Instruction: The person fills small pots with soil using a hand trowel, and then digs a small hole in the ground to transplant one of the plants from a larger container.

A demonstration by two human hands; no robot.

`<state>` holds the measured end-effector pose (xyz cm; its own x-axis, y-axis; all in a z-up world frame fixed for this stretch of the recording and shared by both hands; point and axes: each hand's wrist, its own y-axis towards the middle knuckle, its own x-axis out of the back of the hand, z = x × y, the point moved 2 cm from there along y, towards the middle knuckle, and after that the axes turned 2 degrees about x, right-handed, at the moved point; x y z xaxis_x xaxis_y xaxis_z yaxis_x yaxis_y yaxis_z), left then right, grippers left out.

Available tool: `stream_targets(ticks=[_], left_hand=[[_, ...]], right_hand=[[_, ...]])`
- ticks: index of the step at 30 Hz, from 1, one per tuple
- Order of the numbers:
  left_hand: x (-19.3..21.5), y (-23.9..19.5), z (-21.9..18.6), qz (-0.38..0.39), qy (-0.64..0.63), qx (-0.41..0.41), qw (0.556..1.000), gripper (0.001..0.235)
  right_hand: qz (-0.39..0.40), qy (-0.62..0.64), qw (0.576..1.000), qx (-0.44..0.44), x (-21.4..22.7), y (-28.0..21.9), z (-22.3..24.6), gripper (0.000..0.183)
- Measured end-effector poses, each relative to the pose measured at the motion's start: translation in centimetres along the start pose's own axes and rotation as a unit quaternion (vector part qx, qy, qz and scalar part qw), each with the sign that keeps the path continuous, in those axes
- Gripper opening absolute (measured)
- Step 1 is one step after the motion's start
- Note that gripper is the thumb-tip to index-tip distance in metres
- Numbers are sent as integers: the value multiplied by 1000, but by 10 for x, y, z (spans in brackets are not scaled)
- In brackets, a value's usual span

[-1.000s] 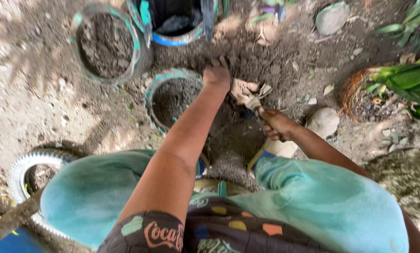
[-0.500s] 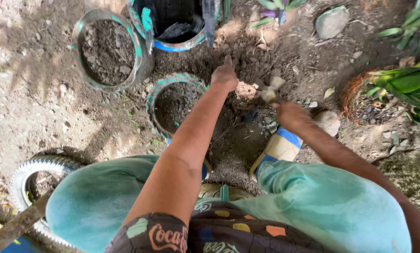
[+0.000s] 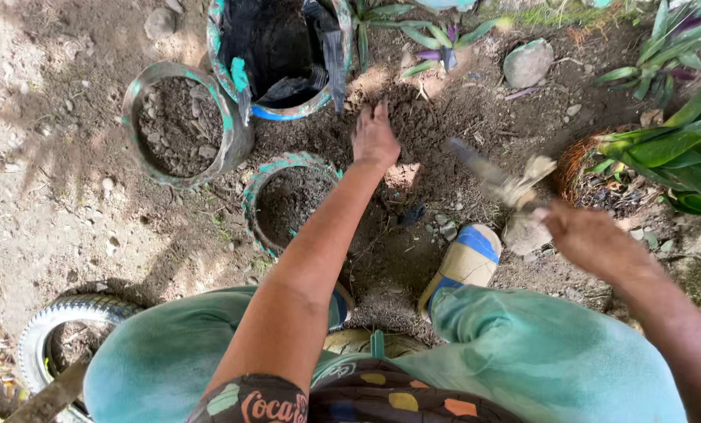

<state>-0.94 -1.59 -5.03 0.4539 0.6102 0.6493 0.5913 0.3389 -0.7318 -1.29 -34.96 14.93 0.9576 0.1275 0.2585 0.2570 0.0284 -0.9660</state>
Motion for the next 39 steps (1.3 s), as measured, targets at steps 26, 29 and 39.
stream_targets(ticks=[26, 29, 39], left_hand=[[3, 15, -105, 53, 74, -201, 975, 102], [-1, 5, -118, 68, 157, -189, 967, 107], [-21, 39, -81, 27, 142, -272, 951, 95]], right_hand=[[-16, 453, 891, 31, -66, 177, -1, 50], [183, 744, 640, 65, -105, 190, 24, 49], [-123, 165, 978, 39, -54, 91, -39, 41]])
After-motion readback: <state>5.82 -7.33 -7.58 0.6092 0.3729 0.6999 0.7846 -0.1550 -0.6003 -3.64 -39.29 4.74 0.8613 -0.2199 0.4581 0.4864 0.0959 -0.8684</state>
